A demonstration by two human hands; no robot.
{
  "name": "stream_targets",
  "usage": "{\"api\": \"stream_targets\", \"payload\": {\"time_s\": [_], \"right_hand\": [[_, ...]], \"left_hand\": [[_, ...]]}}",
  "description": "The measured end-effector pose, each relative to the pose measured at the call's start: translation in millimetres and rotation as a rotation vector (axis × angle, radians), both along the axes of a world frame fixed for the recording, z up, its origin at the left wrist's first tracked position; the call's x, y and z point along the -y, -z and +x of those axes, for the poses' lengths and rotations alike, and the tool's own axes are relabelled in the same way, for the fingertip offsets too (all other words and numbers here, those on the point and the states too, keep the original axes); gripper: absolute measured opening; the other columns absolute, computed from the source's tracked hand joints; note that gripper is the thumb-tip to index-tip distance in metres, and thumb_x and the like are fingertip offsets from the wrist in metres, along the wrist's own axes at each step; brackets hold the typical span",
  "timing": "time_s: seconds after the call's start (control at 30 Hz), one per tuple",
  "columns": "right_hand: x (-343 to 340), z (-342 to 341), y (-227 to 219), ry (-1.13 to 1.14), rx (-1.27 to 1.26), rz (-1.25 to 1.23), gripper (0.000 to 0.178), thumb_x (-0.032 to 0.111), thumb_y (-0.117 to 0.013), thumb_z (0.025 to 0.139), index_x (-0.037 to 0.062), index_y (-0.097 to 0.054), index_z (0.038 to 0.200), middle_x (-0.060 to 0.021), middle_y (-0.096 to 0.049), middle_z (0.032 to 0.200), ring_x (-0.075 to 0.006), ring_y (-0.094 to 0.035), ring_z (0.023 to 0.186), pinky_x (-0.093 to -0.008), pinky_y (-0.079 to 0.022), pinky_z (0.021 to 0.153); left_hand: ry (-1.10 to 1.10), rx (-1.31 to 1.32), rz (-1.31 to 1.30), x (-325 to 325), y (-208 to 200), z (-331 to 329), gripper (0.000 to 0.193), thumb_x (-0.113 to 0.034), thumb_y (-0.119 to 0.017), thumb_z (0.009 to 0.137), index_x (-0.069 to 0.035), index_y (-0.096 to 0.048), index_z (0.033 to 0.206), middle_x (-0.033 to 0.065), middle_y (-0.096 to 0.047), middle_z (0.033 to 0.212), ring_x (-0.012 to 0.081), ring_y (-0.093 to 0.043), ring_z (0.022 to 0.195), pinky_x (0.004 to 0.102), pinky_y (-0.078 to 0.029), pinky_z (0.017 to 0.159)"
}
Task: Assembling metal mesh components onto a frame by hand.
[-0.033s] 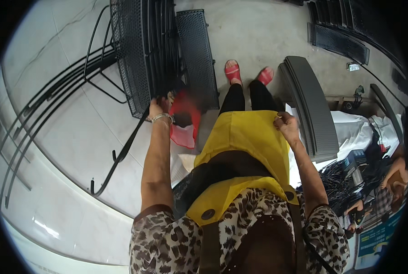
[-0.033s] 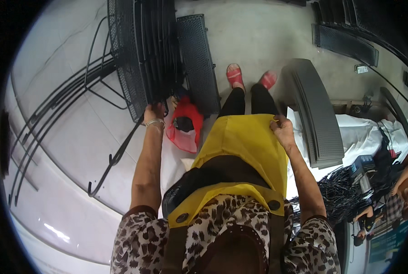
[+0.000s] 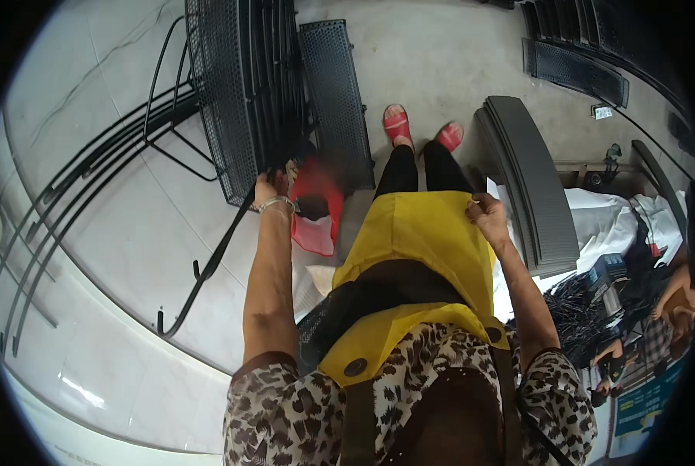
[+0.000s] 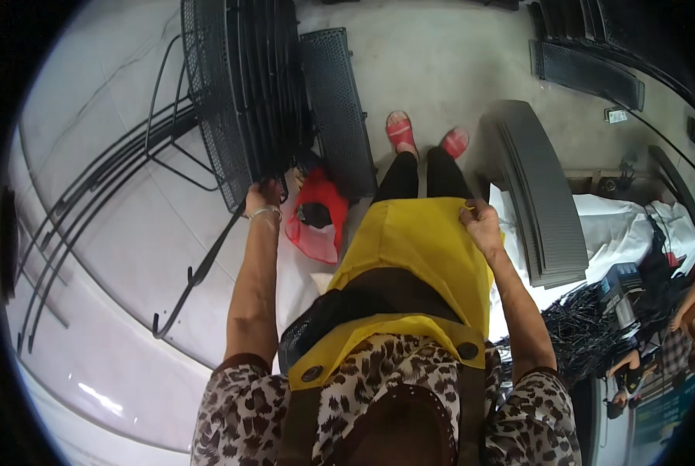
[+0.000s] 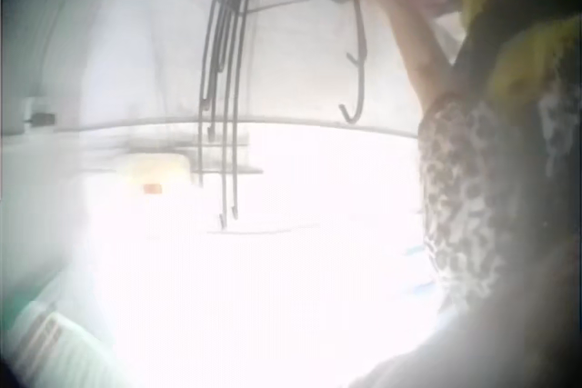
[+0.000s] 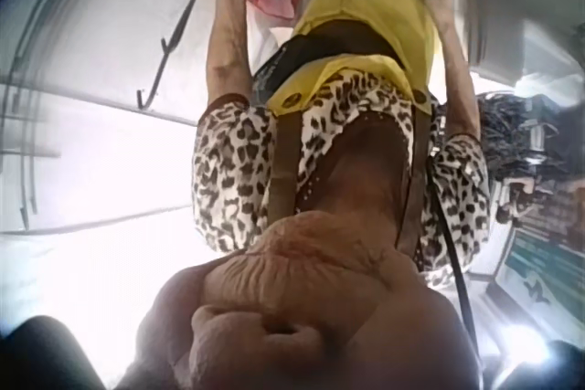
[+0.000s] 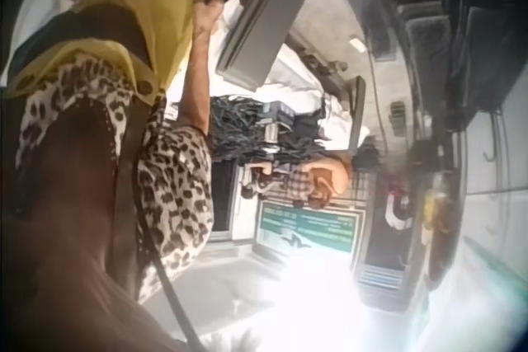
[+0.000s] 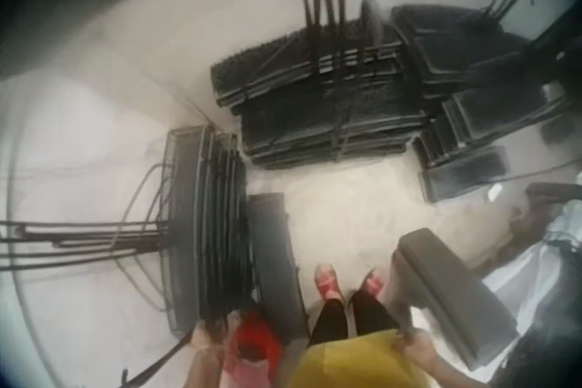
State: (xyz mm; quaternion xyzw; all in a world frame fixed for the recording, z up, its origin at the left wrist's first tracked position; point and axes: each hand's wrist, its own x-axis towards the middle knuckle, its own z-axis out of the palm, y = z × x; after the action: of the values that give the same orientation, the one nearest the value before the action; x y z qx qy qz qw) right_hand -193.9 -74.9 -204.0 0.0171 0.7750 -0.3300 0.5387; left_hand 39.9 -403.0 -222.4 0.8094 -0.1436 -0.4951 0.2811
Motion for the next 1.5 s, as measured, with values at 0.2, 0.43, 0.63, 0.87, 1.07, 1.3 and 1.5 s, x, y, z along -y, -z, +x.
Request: {"api": "stream_targets", "payload": {"time_s": [0.2, 0.43, 0.63, 0.87, 1.07, 1.3, 1.5], "right_hand": [[-15, 3, 4, -0.026, -0.006, -0.04, 0.017, 0.008, -0.048, 0.072, -0.0035, -0.048, 0.084, -0.0036, -0.05, 0.058, -0.0078, -0.046, 0.05, -0.0205, -0.037, 0.044], [-42, -5, -7, 0.084, -0.074, -0.036, 0.012, 0.007, -0.051, 0.068, -0.0033, -0.049, 0.075, -0.01, -0.051, 0.055, -0.0143, -0.05, 0.049, -0.0247, -0.038, 0.047], [-48, -5, -5, 0.068, -0.102, -0.042, 0.015, 0.008, -0.051, 0.068, -0.0043, -0.05, 0.075, -0.0125, -0.052, 0.057, -0.0188, -0.051, 0.053, -0.027, -0.04, 0.051], [-21, 3, 8, 0.079, -0.146, -0.151, 0.02, 0.011, -0.053, 0.067, -0.0056, -0.051, 0.079, -0.0164, -0.053, 0.063, -0.023, -0.053, 0.059, -0.0287, -0.04, 0.056], [23, -14, 22, 0.201, 0.054, -0.199, 0.022, 0.012, -0.057, 0.066, -0.0053, -0.051, 0.076, -0.0101, -0.051, 0.059, -0.0166, -0.049, 0.055, -0.0273, -0.039, 0.052], [53, -31, 50, 0.674, 0.264, -0.109, 0.061, 0.019, -0.065, 0.061, -0.0053, -0.035, 0.107, -0.0108, -0.049, 0.086, -0.0176, -0.049, 0.07, -0.0276, -0.038, 0.053], [61, -16, 49, 1.132, 0.663, -0.641, 0.045, -0.004, -0.057, 0.061, 0.0009, -0.043, 0.103, -0.0108, -0.051, 0.096, -0.0225, -0.051, 0.085, -0.0342, -0.042, 0.072]], "left_hand": [[0.047, -0.015, -0.017, -21, -3, -20, 0.016, -0.012, -0.039, 0.072, -0.007, -0.05, 0.082, 0.0049, -0.052, 0.085, 0.0164, -0.051, 0.073, 0.0277, -0.044, 0.062], [0.508, 0.189, -0.303, -58, -13, -30, 0.013, -0.004, -0.046, 0.066, -0.001, -0.055, 0.075, 0.0052, -0.052, 0.065, 0.0122, -0.047, 0.053, 0.0212, -0.041, 0.05], [0.731, 0.129, -0.204, -63, -55, -46, 0.015, -0.003, -0.044, 0.07, 0.001, -0.056, 0.077, 0.0084, -0.054, 0.079, 0.0148, -0.052, 0.074, 0.0238, -0.044, 0.066], [1.015, 0.188, -0.297, -82, -125, -70, 0.017, -0.001, -0.042, 0.071, 0.005, -0.056, 0.079, 0.0116, -0.055, 0.079, 0.0158, -0.053, 0.07, 0.0247, -0.044, 0.067], [1.212, 0.198, -0.262, -83, -194, -98, 0.017, 0.0, -0.041, 0.072, 0.008, -0.054, 0.079, 0.017, -0.055, 0.085, 0.0214, -0.054, 0.077, 0.0307, -0.044, 0.072], [1.453, 0.328, -0.222, -94, -286, -130, 0.017, -0.009, -0.047, 0.071, 0.005, -0.056, 0.073, 0.0159, -0.057, 0.081, 0.0188, -0.056, 0.074, 0.0265, -0.042, 0.07], [1.702, 0.434, -0.174, -93, -351, -132, 0.02, -0.015, -0.05, 0.073, 0.005, -0.055, 0.075, 0.0212, -0.054, 0.085, 0.0294, -0.053, 0.081, 0.0372, -0.042, 0.073]]}}
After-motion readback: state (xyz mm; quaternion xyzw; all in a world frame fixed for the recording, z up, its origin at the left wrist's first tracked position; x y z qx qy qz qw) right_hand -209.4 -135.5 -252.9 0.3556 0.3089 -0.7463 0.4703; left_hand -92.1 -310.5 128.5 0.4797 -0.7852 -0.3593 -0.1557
